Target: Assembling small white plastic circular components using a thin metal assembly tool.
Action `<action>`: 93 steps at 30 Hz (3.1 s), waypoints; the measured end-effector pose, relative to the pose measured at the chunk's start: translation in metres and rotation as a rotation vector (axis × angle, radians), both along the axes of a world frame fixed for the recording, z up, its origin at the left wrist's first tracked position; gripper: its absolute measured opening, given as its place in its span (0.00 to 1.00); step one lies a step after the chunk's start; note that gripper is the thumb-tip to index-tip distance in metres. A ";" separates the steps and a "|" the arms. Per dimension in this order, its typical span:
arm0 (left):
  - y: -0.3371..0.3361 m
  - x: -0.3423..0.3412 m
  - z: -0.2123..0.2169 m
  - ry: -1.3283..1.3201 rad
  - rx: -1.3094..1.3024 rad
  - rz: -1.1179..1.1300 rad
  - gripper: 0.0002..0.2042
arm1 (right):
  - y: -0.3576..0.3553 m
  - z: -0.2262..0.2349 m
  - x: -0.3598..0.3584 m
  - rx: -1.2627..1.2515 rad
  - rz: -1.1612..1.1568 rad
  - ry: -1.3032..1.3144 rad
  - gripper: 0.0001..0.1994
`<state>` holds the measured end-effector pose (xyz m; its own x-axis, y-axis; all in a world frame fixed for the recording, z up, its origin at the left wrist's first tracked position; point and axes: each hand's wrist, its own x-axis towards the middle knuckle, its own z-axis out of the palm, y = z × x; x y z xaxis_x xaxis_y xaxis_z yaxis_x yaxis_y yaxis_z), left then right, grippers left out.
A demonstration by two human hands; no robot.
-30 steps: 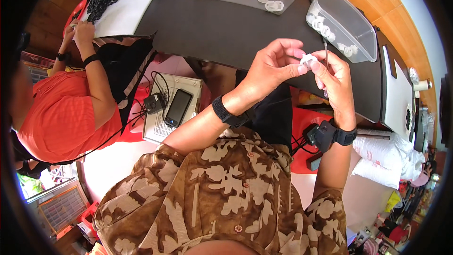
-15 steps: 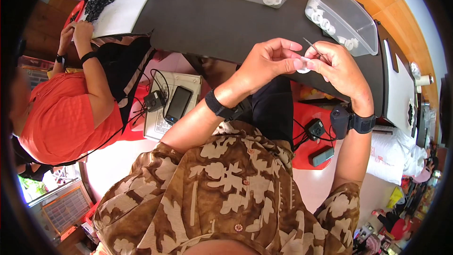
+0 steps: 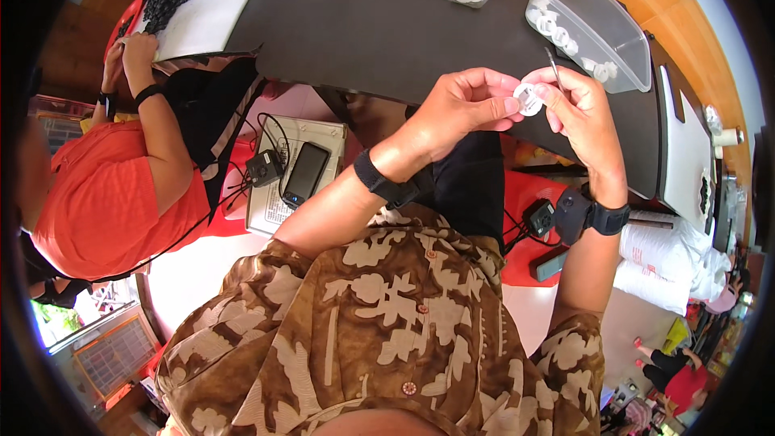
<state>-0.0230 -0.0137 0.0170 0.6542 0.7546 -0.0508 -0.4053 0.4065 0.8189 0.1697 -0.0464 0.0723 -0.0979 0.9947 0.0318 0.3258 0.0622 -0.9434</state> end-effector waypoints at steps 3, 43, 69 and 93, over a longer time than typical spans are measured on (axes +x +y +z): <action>0.007 -0.007 0.001 0.099 0.059 -0.053 0.10 | 0.006 0.010 0.000 -0.033 0.096 -0.139 0.07; -0.003 0.000 -0.003 0.051 0.047 -0.015 0.10 | -0.029 -0.008 -0.012 0.076 -0.174 -0.004 0.03; 0.001 0.001 -0.013 0.005 0.048 0.139 0.11 | -0.029 -0.041 -0.034 0.483 -0.437 -0.065 0.05; -0.005 0.004 -0.010 -0.009 0.110 0.166 0.14 | -0.035 -0.042 -0.059 0.526 -0.487 -0.068 0.08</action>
<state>-0.0188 -0.0188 0.0073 0.5205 0.8528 0.0430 -0.4666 0.2419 0.8508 0.1111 -0.0816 0.0302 0.3343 0.7802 0.5286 0.4896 0.3355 -0.8048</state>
